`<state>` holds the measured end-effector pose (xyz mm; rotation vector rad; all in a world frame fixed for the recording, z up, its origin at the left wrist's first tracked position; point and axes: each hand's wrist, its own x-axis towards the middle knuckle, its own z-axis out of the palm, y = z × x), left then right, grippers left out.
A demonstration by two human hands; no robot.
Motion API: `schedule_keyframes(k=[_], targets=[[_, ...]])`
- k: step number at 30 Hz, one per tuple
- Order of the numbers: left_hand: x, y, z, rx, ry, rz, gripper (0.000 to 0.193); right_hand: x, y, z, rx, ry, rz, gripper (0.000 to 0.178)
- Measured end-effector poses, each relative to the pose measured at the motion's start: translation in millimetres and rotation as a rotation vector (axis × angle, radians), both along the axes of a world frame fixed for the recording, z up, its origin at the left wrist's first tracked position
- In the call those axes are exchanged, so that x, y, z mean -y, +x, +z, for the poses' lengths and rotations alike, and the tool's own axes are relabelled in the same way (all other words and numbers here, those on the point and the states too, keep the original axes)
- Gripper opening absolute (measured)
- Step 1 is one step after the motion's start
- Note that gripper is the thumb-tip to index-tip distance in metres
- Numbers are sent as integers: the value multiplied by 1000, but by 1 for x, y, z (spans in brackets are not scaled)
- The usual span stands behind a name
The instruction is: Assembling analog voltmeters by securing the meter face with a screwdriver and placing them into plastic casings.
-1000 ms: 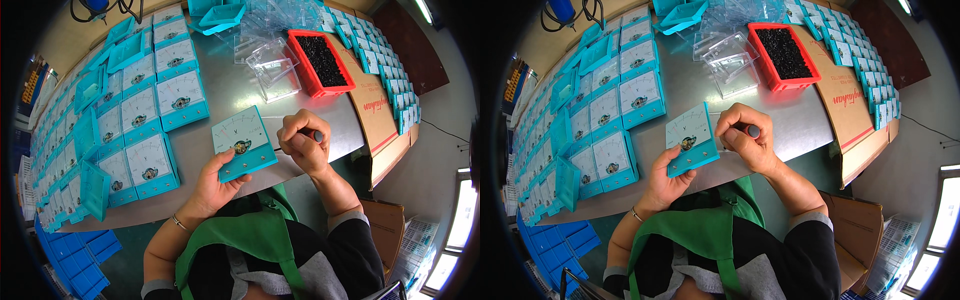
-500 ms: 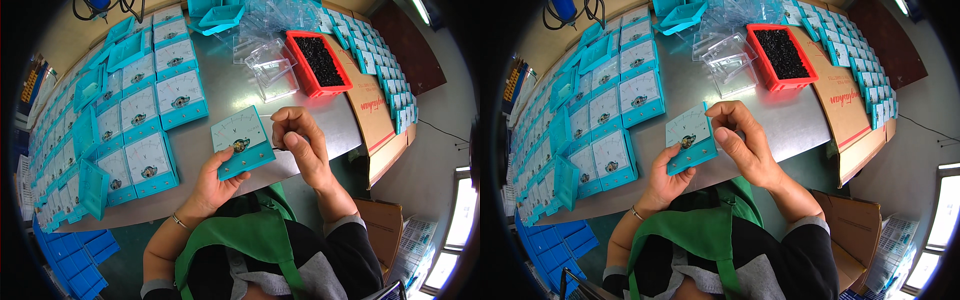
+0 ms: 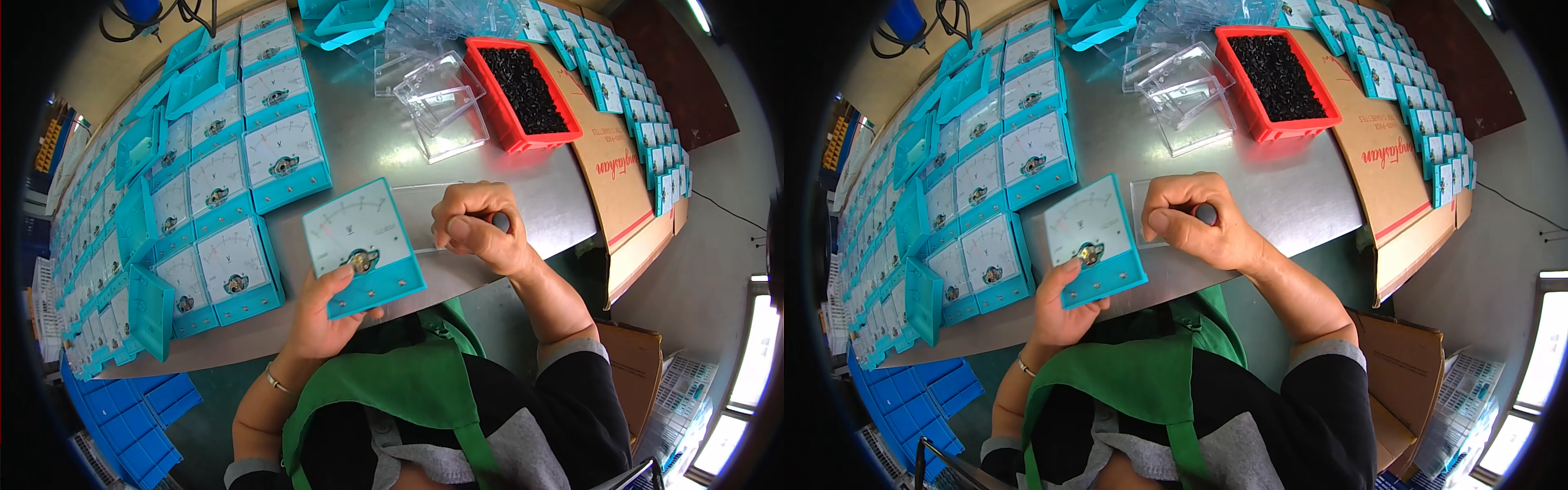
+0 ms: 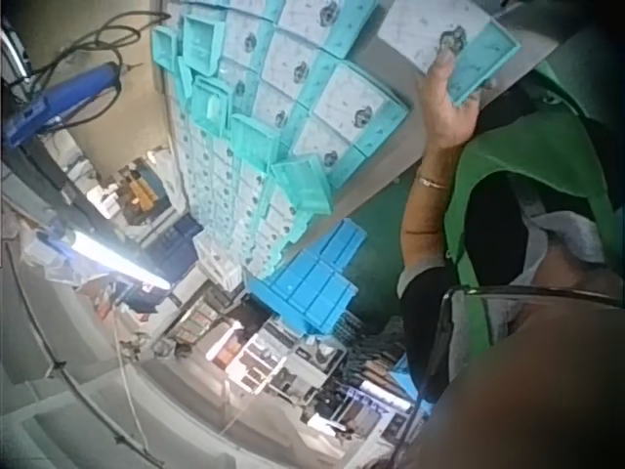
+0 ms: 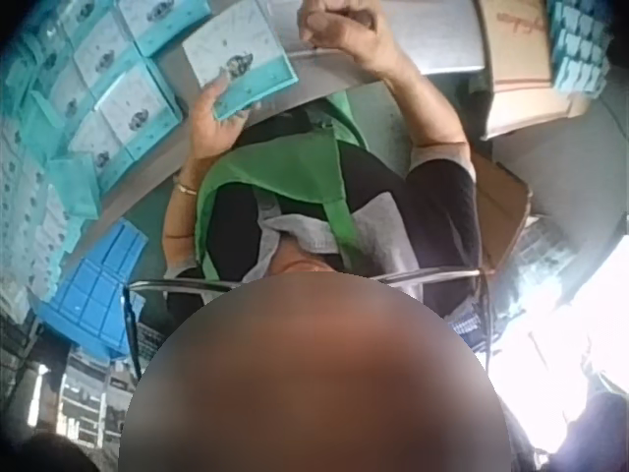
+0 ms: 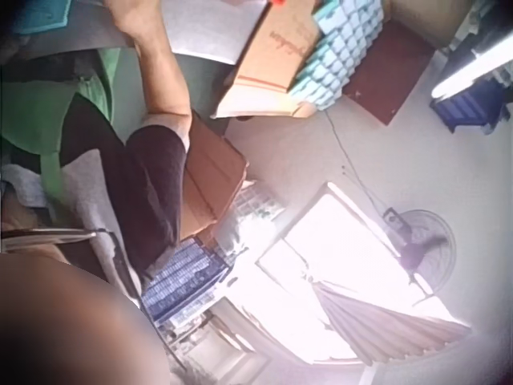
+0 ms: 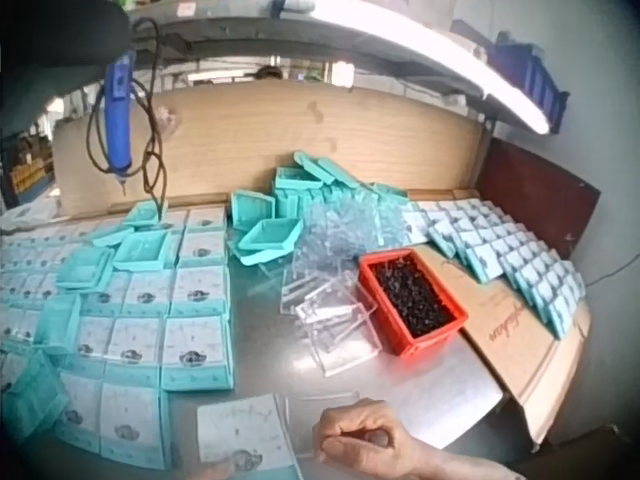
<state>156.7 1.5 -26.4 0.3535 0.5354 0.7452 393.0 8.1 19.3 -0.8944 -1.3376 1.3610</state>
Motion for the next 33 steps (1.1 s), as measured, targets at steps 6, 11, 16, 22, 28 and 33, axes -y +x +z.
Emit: schedule_keyframes(k=[6, 11, 16, 22, 28, 33], targets=[[14, -19, 5, -354, 244, 123, 44, 7, 2, -12, -160, -17, -86, 23], [16, -21, 8, -363, 278, 92, 42, 0, 1, 26, 263, 210, 216, 20], [19, -37, 12, -340, 347, 100, 43, 9, 8, 27, 572, 189, 16, 25], [9, -40, 12, -257, 209, 42, 41, 28, 19, 6, 1274, 137, -20, 56], [8, -37, 8, -255, 210, 5, 40, 20, 33, 1, 952, 131, -140, 60], [7, -26, 2, 16, 8, -48, 49, 14, -13, 25, 707, 146, 9, 56]])
